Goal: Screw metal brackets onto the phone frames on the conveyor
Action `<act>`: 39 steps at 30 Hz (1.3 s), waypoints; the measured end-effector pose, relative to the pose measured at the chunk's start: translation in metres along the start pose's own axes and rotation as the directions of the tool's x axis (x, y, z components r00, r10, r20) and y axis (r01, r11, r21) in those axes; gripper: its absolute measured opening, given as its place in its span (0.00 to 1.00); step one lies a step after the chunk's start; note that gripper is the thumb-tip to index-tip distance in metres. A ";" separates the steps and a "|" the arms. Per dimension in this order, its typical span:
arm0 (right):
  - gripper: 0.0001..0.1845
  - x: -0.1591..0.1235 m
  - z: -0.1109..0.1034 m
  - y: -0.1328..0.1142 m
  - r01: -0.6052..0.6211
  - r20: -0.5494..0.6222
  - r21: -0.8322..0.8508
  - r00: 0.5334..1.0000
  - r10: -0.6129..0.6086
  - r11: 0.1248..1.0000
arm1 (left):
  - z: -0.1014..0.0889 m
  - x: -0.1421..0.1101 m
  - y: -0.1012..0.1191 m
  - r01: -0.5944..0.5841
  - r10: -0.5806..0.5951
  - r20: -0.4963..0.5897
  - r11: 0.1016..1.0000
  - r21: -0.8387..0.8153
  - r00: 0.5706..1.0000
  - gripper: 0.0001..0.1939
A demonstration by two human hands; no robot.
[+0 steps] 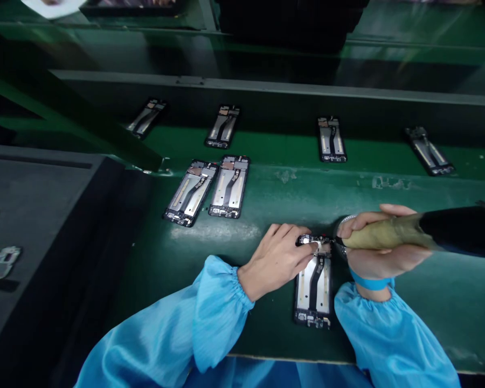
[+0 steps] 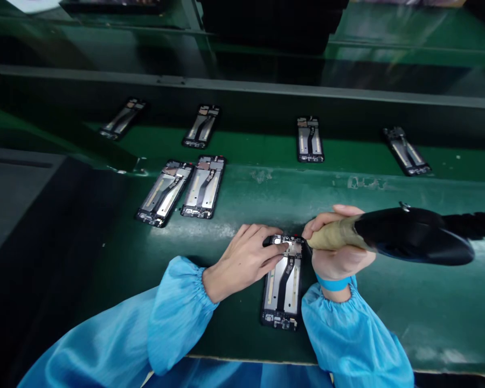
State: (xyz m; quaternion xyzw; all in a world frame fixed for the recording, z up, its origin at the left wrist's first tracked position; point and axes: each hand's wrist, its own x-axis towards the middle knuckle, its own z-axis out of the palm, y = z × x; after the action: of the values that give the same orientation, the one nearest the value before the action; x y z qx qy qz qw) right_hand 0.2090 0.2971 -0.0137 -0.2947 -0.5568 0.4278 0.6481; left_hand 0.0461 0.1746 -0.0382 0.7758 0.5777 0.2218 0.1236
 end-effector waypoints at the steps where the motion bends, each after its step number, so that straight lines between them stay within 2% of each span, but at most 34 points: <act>1: 0.35 -0.001 0.000 0.001 -0.002 0.001 0.005 1.000 0.002 1.000 | 0.000 0.000 0.000 0.002 -0.002 0.003 1.000 0.002 1.000 0.12; 6: 0.36 -0.009 0.005 0.005 -0.001 0.016 0.035 1.000 0.001 0.999 | -0.001 0.002 0.001 -0.002 0.002 0.004 1.000 0.005 1.000 0.13; 11: 0.30 -0.008 -0.001 0.001 0.001 0.030 0.062 1.000 -0.003 0.998 | -0.006 -0.002 -0.002 0.009 -0.009 0.001 0.998 -0.066 1.000 0.11; 14: 0.31 0.001 -0.011 -0.003 0.028 -0.014 0.078 1.000 -0.027 0.997 | -0.012 0.018 -0.016 0.014 -0.013 0.007 0.989 -0.149 1.000 0.11; 16: 0.32 0.005 -0.015 -0.004 0.027 -0.045 0.062 0.999 -0.025 0.998 | -0.013 0.052 -0.028 0.020 -0.017 0.018 0.991 -0.129 1.000 0.13; 18: 0.33 0.007 -0.014 -0.003 -0.001 -0.068 0.057 0.998 0.005 0.998 | -0.009 0.102 -0.038 0.027 -0.026 0.017 0.999 -0.044 1.000 0.13; 21: 0.34 0.006 -0.010 -0.002 -0.032 -0.063 0.088 0.997 0.038 0.996 | 0.006 0.184 -0.044 0.061 -0.063 0.035 0.997 0.048 0.997 0.22; 23: 0.33 0.005 -0.008 -0.001 -0.037 -0.047 0.088 0.998 0.041 0.995 | 0.018 0.228 -0.044 0.095 -0.100 0.080 0.993 0.071 0.992 0.26; 25: 0.31 0.004 -0.009 -0.001 -0.038 -0.043 0.084 0.998 0.042 0.996 | 0.027 0.258 -0.042 0.131 -0.141 0.105 0.987 0.096 0.984 0.22; 27: 0.27 0.004 -0.010 -0.001 -0.039 -0.035 0.085 0.998 0.042 0.996 | 0.030 0.273 -0.042 0.171 -0.181 0.079 0.978 0.123 0.980 0.19; 30: 0.27 0.003 -0.011 0.000 -0.027 -0.035 0.090 0.999 0.031 0.996 | 0.022 0.276 -0.049 0.261 -0.266 0.010 0.952 0.157 0.964 0.19; 33: 0.31 0.002 -0.011 0.002 -0.034 -0.038 0.089 0.999 0.037 0.995 | 0.003 0.262 -0.059 0.318 -0.323 0.009 0.934 0.164 0.946 0.22; 36: 0.32 0.002 -0.010 0.005 -0.033 -0.042 0.091 0.998 0.037 0.995 | -0.018 0.223 -0.063 0.311 -0.312 -0.023 0.935 0.171 0.950 0.24; 39: 0.32 0.002 -0.008 0.005 0.015 -0.067 0.085 0.998 -0.009 0.996 | -0.029 0.155 -0.055 0.284 -0.274 -0.076 0.933 0.221 0.959 0.24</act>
State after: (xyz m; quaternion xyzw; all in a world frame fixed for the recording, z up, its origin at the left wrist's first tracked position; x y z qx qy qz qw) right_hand 0.2153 0.3024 -0.0187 -0.2773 -0.5178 0.4372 0.6811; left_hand 0.0222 0.3369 -0.0060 0.6901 0.7061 0.1506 0.0506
